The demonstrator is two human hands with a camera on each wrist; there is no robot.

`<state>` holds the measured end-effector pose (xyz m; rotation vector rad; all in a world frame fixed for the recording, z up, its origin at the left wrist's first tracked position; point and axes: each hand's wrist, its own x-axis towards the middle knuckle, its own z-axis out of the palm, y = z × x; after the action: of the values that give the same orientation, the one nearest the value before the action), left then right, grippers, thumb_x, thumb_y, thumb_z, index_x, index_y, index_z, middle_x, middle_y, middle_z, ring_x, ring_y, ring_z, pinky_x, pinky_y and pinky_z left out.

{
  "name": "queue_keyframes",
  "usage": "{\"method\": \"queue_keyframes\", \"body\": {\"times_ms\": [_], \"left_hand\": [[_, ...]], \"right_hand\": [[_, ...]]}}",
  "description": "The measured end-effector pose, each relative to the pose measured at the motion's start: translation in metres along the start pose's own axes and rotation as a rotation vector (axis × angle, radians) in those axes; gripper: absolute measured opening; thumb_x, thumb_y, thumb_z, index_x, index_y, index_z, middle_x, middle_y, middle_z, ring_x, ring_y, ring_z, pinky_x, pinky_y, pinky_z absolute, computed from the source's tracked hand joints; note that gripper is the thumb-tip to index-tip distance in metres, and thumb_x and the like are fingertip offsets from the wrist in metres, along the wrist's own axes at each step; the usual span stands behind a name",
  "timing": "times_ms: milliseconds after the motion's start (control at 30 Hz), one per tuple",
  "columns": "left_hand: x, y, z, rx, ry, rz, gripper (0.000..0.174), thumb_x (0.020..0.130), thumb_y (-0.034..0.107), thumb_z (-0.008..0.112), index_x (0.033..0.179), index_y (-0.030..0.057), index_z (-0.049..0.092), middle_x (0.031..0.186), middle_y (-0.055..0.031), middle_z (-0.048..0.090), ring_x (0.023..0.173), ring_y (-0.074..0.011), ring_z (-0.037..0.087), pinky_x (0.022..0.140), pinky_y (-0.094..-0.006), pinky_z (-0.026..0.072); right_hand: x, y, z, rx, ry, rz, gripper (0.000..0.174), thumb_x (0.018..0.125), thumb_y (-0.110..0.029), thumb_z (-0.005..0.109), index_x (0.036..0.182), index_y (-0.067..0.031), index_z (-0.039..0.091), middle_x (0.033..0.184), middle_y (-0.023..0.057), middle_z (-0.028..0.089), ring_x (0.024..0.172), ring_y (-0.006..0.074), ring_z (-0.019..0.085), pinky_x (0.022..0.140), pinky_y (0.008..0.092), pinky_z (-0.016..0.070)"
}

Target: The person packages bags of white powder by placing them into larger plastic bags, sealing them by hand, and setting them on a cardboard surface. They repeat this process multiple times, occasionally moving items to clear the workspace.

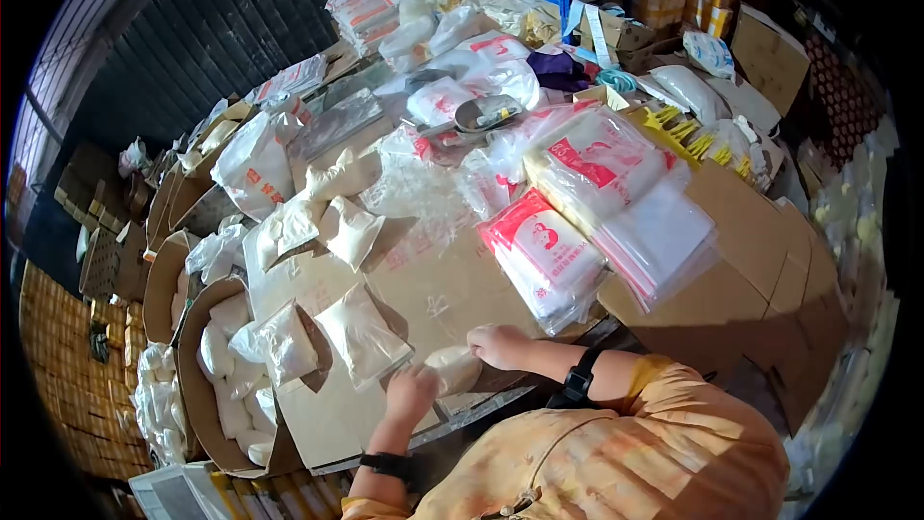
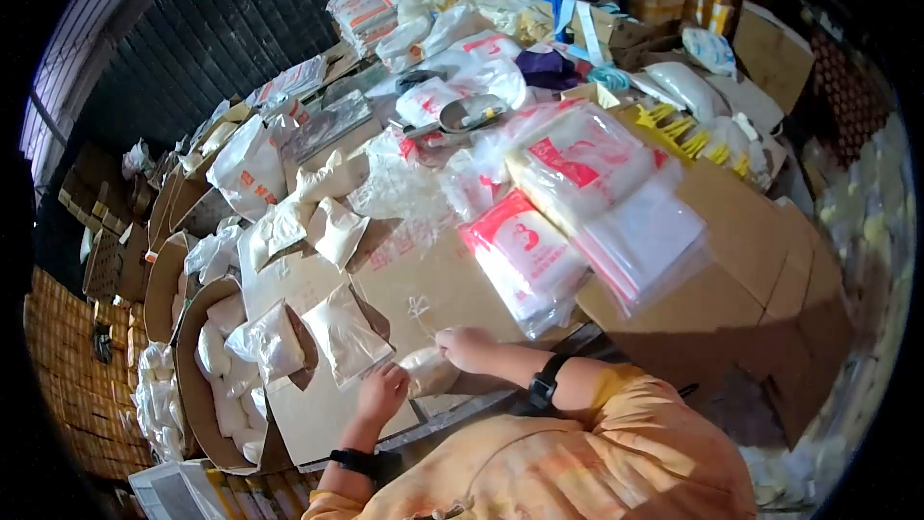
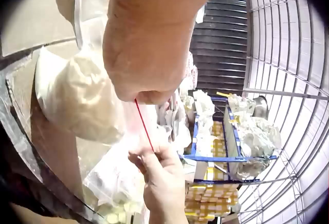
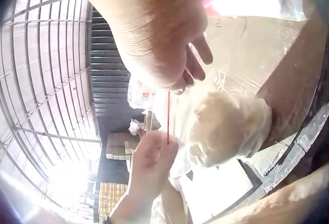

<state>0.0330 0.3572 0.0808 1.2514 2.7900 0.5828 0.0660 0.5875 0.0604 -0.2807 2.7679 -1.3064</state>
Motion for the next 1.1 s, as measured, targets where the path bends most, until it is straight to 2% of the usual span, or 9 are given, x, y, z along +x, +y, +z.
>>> {"method": "queue_keyframes", "body": {"times_ms": [433,533,633,667,767,867,967,1000,1100], "left_hand": [[-0.062,-0.041,-0.004,0.102,-0.030,-0.124,0.005,0.073,0.012,0.058,0.074,0.0105,0.053,0.073,-0.0064,0.057,0.071,-0.0273,0.058,0.065,-0.0385,0.0452],[-0.047,-0.024,-0.002,0.050,-0.015,-0.081,0.006,0.072,0.013,0.058,0.075,0.0103,0.053,0.074,-0.0074,0.058,0.072,-0.0269,0.058,0.065,-0.0387,0.0452],[-0.025,-0.011,-0.001,0.025,0.016,-0.008,0.007,0.071,0.013,0.058,0.074,0.0096,0.053,0.073,-0.0078,0.058,0.072,-0.0268,0.058,0.064,-0.0392,0.0450],[-0.019,-0.008,-0.002,0.036,0.034,-0.005,0.007,0.071,0.013,0.058,0.073,0.0095,0.053,0.073,-0.0078,0.058,0.072,-0.0269,0.058,0.063,-0.0391,0.0450],[-0.019,-0.017,0.002,-0.038,0.111,-0.021,0.003,0.072,0.010,0.057,0.074,0.0086,0.054,0.074,-0.0082,0.057,0.072,-0.0285,0.057,0.063,-0.0393,0.0450],[-0.029,-0.019,-0.014,-0.204,0.127,-0.066,0.002,0.075,0.005,0.055,0.077,0.0061,0.054,0.076,-0.0097,0.056,0.072,-0.0309,0.055,0.066,-0.0402,0.0456],[-0.046,-0.026,-0.016,-0.286,0.185,-0.185,0.004,0.076,0.003,0.056,0.078,0.0055,0.054,0.076,-0.0106,0.056,0.073,-0.0320,0.055,0.064,-0.0403,0.0455],[-0.050,-0.028,-0.017,-0.286,0.160,-0.223,0.005,0.076,0.001,0.056,0.078,0.0057,0.054,0.076,-0.0108,0.056,0.073,-0.0324,0.055,0.062,-0.0402,0.0453],[-0.052,-0.031,-0.013,-0.232,0.199,-0.225,0.005,0.076,0.003,0.057,0.078,0.0063,0.054,0.076,-0.0106,0.056,0.072,-0.0320,0.055,0.060,-0.0399,0.0453]], "right_hand": [[0.010,-0.004,-0.002,0.029,-0.003,-0.007,0.007,0.080,-0.015,0.053,0.080,-0.0084,0.056,0.080,0.0118,0.060,0.080,0.0337,0.057,0.069,0.0428,0.0442],[0.019,-0.008,-0.002,-0.247,-0.071,-0.232,0.010,0.078,-0.018,0.055,0.084,-0.0104,0.058,0.080,0.0107,0.061,0.080,0.0315,0.059,0.069,0.0423,0.0444],[0.028,-0.031,0.014,-0.366,-0.178,-0.343,0.018,0.075,-0.022,0.059,0.090,-0.0121,0.061,0.079,0.0095,0.063,0.081,0.0286,0.060,0.072,0.0427,0.0437],[0.029,-0.052,0.003,-0.419,-0.284,-0.322,0.034,0.072,-0.023,0.061,0.104,-0.0114,0.059,0.086,0.0105,0.063,0.084,0.0274,0.060,0.076,0.0433,0.0428],[0.034,-0.061,0.019,-0.540,-0.292,-0.206,0.046,0.073,-0.021,0.061,0.116,-0.0091,0.052,0.093,0.0117,0.062,0.087,0.0288,0.060,0.078,0.0449,0.0428],[0.040,-0.048,0.041,-0.439,-0.190,-0.270,0.050,0.069,-0.018,0.060,0.117,-0.0079,0.048,0.101,0.0104,0.060,0.089,0.0291,0.059,0.077,0.0441,0.0441],[0.048,-0.048,0.056,-0.317,-0.213,-0.412,0.048,0.069,-0.015,0.058,0.115,-0.0079,0.048,0.096,0.0111,0.061,0.085,0.0312,0.060,0.072,0.0440,0.0463],[0.051,-0.051,0.060,-0.272,-0.214,-0.433,0.031,0.071,-0.014,0.056,0.101,-0.0073,0.057,0.086,0.0116,0.063,0.078,0.0320,0.061,0.067,0.0433,0.0475],[0.062,-0.069,0.055,-0.381,-0.355,-0.406,0.013,0.073,-0.015,0.055,0.081,-0.0077,0.061,0.076,0.0113,0.062,0.074,0.0309,0.062,0.063,0.0424,0.0475]]}}
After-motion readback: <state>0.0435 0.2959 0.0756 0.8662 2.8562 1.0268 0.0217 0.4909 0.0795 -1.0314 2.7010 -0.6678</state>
